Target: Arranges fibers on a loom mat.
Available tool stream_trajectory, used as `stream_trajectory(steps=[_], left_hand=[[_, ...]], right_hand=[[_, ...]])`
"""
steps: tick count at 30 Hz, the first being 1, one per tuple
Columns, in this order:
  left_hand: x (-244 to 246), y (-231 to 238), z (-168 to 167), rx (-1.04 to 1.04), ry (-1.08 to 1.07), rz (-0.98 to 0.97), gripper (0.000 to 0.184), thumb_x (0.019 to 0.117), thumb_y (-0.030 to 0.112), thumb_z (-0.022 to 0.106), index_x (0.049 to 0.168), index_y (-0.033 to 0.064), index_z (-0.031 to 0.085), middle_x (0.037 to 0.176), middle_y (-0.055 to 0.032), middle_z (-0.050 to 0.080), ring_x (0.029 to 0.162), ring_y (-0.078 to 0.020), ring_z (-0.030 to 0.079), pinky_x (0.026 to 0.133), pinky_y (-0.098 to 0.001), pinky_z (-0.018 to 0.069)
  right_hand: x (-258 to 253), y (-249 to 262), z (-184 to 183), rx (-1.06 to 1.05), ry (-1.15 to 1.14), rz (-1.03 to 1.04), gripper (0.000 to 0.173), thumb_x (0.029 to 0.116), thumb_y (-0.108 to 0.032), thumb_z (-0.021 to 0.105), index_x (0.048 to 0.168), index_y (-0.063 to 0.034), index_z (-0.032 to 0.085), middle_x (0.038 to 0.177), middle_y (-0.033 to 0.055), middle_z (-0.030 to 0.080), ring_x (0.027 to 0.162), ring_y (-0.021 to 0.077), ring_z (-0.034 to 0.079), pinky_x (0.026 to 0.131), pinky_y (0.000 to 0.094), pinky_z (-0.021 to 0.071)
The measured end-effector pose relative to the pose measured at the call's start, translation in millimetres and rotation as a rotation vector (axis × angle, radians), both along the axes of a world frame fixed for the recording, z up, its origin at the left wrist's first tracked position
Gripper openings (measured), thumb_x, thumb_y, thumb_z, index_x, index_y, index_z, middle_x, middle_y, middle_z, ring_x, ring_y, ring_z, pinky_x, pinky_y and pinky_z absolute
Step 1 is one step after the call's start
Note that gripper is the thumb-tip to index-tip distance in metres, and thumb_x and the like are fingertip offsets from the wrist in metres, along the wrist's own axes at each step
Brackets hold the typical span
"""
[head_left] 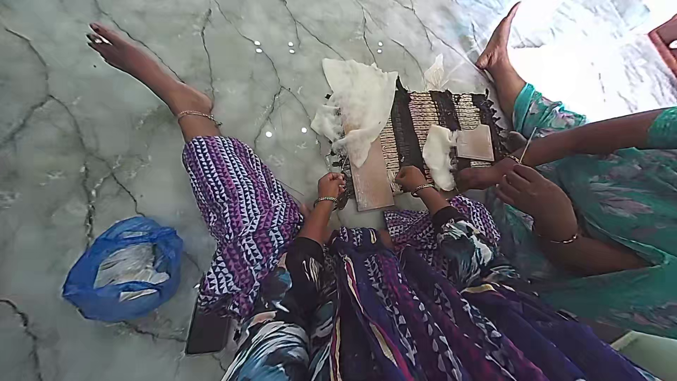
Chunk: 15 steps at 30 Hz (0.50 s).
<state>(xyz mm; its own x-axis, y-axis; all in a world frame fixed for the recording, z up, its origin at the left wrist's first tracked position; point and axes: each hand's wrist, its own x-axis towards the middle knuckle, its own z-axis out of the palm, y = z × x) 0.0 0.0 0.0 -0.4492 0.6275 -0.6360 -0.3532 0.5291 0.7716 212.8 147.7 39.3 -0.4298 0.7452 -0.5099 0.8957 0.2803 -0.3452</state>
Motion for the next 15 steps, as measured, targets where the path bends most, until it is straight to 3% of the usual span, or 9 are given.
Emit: stream_trajectory(steps=[1,2,3,4,5,9,12,15], left_hand=[[1,1,1,0.002,-0.01,0.009,0.02,0.104,0.003,0.054,0.12,-0.0061,0.061,0.1,-0.0133,0.063,0.067,-0.011,0.055,0.065,-0.026,0.0485],[1,1,1,0.002,-0.018,0.016,0.019,0.1041,0.003,0.054,0.12,-0.0061,0.061,0.098,-0.0126,0.063,0.066,-0.0103,0.054,0.064,-0.0254,0.0481],[1,3,1,0.001,-0.025,0.024,0.019,0.1047,0.004,0.053,0.12,-0.0057,0.061,0.095,-0.0115,0.063,0.065,-0.0097,0.054,0.063,-0.0248,0.0477],[0,4,0,0.002,-0.033,0.034,0.02,0.1055,0.005,0.052,0.12,-0.0054,0.061,0.092,-0.0106,0.064,0.064,-0.0092,0.054,0.062,-0.0243,0.0478],[0,5,-1,0.004,-0.039,0.047,0.02,0.1058,0.006,0.052,0.12,-0.005,0.061,0.09,-0.0097,0.064,0.062,-0.0085,0.054,0.061,-0.0236,0.0474],[3,12,-7,0.003,-0.033,0.076,0.019,0.1051,0.005,0.053,0.12,-0.0035,0.062,0.086,-0.0086,0.063,0.059,-0.0079,0.049,0.057,-0.0233,0.0442],[0,12,-11,-0.023,0.021,0.057,0.018,0.1045,0.006,0.054,0.118,-0.0015,0.064,0.088,-0.0081,0.062,0.061,-0.0089,0.045,0.058,-0.0255,0.04],[-3,9,-9,-0.034,0.045,0.042,0.019,0.1033,0.005,0.056,0.119,-0.0009,0.065,0.096,-0.0106,0.064,0.066,-0.0109,0.048,0.061,-0.0274,0.042]], right_hand=[[-26,-5,42,-0.228,-0.278,-0.03,0.034,0.1065,-0.015,0.056,0.131,0.0083,0.061,0.137,0.029,0.06,0.132,0.0417,0.055,0.112,0.0564,0.0386],[-38,-9,55,-0.278,-0.367,-0.054,0.037,0.1081,-0.016,0.053,0.136,0.0069,0.058,0.144,0.0272,0.056,0.139,0.0402,0.05,0.116,0.0552,0.0339],[-30,-10,44,-0.173,-0.285,-0.027,0.035,0.1066,-0.019,0.057,0.127,0.0081,0.064,0.133,0.0295,0.062,0.129,0.0434,0.056,0.11,0.0589,0.0387],[-11,-7,5,0.082,-0.041,0.008,0.031,0.0988,-0.022,0.068,0.103,0.0091,0.072,0.103,0.0315,0.071,0.101,0.0477,0.067,0.089,0.0655,0.0474],[-7,4,-16,0.123,0.069,0.01,0.032,0.0968,-0.025,0.07,0.098,0.007,0.073,0.096,0.0293,0.071,0.094,0.0475,0.067,0.084,0.0677,0.0478],[-49,9,-21,0.078,0.195,0.156,0.035,0.0927,-0.018,0.075,0.118,0.0045,0.069,0.114,0.0266,0.069,0.108,0.0444,0.066,0.094,0.0632,0.0501],[-86,-11,-29,0.233,0.209,0.355,0.045,0.0852,-0.009,0.077,0.129,-0.0019,0.066,0.12,0.0276,0.064,0.105,0.0466,0.065,0.087,0.0632,0.0514],[-100,-13,-47,0.344,0.167,0.398,0.023,0.0924,-0.003,0.064,0.113,0.0017,0.073,0.112,0.0274,0.067,0.105,0.0462,0.066,0.088,0.062,0.0507]])
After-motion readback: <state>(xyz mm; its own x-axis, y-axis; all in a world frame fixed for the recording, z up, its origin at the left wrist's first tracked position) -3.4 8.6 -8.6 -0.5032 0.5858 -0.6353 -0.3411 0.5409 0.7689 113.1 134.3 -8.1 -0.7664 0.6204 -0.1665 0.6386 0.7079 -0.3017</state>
